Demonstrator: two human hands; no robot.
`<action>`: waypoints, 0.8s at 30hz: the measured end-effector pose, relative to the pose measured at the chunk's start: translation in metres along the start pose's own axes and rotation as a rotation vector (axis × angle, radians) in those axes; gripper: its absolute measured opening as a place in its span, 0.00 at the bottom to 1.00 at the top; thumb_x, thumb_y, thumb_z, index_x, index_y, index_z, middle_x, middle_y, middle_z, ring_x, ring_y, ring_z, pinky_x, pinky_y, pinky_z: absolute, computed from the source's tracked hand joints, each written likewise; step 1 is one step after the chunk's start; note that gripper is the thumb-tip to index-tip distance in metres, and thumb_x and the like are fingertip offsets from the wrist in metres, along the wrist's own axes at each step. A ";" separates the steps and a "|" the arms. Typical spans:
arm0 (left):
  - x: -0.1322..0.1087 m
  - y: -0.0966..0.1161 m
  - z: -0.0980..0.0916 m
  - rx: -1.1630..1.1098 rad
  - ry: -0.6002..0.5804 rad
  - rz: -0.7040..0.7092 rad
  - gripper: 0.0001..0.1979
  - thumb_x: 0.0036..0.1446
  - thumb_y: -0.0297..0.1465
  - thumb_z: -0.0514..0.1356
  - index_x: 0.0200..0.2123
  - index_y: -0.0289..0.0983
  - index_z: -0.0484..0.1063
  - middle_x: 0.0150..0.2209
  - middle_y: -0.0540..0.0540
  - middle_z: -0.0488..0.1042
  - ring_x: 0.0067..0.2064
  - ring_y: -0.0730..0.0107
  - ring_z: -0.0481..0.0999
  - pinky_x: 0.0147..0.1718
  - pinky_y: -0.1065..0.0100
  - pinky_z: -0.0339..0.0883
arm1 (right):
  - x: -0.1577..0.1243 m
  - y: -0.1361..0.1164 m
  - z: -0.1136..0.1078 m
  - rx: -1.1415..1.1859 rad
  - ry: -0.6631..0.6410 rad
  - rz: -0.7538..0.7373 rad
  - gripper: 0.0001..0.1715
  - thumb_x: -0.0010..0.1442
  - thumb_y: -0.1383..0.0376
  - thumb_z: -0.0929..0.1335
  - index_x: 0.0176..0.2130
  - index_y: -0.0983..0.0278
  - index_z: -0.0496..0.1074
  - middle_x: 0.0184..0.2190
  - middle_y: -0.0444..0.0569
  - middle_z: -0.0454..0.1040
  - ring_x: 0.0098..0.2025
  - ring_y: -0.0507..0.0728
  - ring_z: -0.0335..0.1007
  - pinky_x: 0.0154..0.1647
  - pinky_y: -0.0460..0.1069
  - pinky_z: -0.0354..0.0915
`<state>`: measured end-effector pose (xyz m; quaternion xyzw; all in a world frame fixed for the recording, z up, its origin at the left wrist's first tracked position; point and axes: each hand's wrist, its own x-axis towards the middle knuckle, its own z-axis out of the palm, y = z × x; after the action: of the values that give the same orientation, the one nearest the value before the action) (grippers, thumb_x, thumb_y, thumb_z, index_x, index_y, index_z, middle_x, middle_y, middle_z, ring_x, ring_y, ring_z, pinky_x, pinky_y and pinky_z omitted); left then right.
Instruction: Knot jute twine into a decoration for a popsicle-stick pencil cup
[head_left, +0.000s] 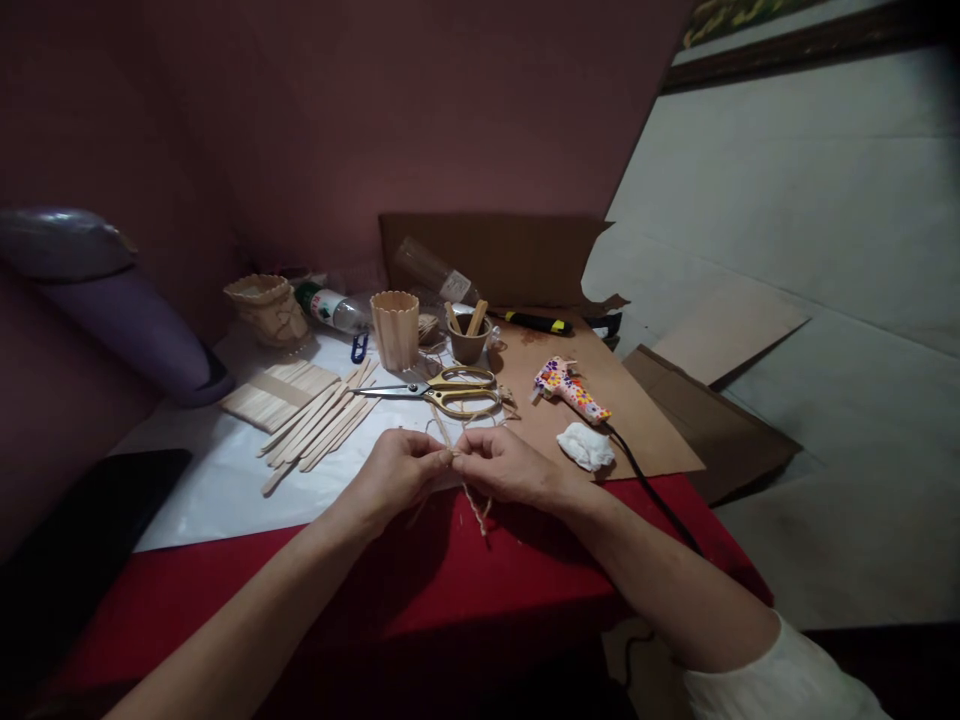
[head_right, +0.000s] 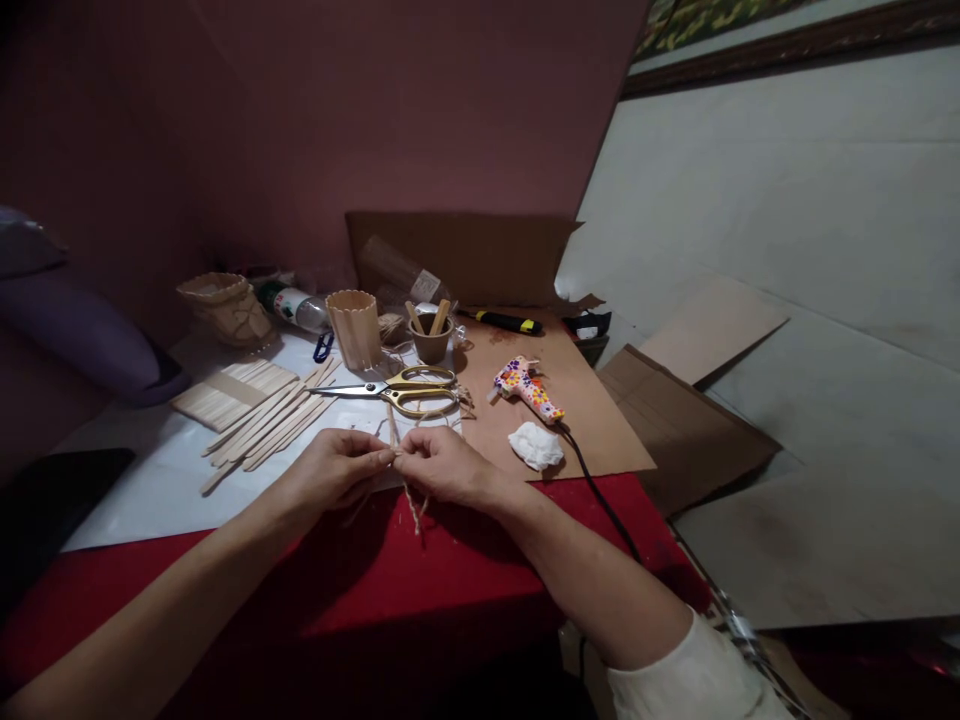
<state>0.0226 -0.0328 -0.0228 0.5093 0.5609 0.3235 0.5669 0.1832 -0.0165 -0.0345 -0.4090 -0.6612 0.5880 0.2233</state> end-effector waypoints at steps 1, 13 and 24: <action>0.000 -0.001 0.000 0.018 0.015 0.008 0.10 0.45 0.35 0.62 0.22 0.32 0.70 0.10 0.57 0.58 0.12 0.83 0.52 0.11 0.76 0.42 | 0.000 0.000 0.000 -0.029 0.008 -0.004 0.09 0.57 0.62 0.63 0.28 0.64 0.63 0.15 0.39 0.63 0.15 0.46 0.57 0.16 0.41 0.51; -0.004 0.001 -0.002 -0.099 -0.041 -0.070 0.09 0.47 0.32 0.61 0.21 0.33 0.67 0.08 0.56 0.57 0.09 0.83 0.50 0.10 0.76 0.36 | -0.003 -0.003 -0.014 -0.365 0.132 -0.156 0.10 0.56 0.64 0.63 0.26 0.66 0.67 0.21 0.44 0.65 0.23 0.49 0.57 0.23 0.44 0.52; -0.003 0.003 -0.001 -0.257 -0.161 -0.062 0.09 0.49 0.28 0.58 0.20 0.32 0.66 0.16 0.49 0.70 0.09 0.87 0.49 0.09 0.76 0.34 | -0.035 -0.029 0.002 -0.817 0.391 -0.220 0.11 0.58 0.62 0.64 0.27 0.63 0.69 0.24 0.49 0.71 0.26 0.54 0.62 0.27 0.49 0.48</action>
<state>0.0217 -0.0348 -0.0191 0.4393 0.4832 0.3329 0.6803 0.1932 -0.0455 -0.0010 -0.4940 -0.8236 0.1640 0.2252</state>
